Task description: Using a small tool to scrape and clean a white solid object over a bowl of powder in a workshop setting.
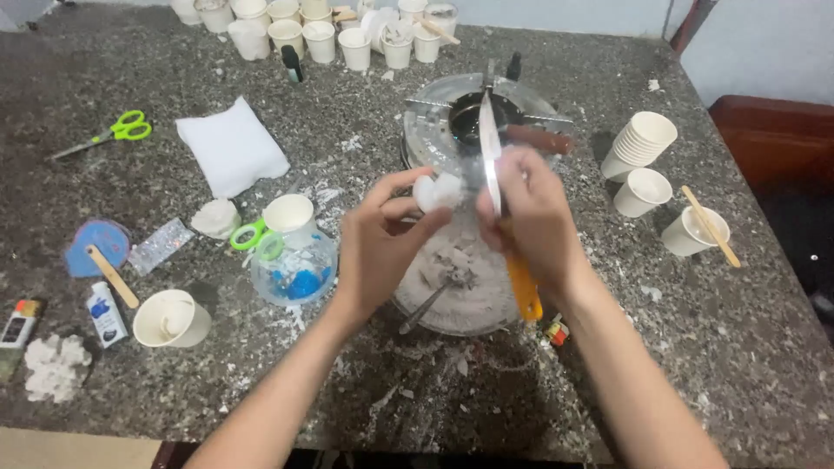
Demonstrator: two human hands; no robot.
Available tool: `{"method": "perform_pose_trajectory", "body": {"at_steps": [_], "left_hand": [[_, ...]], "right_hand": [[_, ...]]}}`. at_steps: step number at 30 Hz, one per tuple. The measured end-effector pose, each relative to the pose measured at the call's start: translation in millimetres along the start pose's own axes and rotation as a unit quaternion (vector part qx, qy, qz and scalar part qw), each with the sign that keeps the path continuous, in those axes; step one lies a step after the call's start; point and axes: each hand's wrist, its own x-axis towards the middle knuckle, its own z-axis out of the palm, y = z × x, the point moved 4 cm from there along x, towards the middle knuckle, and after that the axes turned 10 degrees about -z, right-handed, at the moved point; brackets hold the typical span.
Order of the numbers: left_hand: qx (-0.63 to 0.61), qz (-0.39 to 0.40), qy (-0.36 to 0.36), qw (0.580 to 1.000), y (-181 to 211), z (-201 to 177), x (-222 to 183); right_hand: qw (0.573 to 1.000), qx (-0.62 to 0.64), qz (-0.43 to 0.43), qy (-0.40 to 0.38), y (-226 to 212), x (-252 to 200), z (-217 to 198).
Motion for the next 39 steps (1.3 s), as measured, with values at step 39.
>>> {"method": "perform_pose_trajectory", "body": {"at_steps": [39], "left_hand": [[-0.076,0.059,-0.06,0.994,-16,0,9]], "right_hand": [[0.998,-0.043,-0.042,-0.003,-12,-11,5]]}}
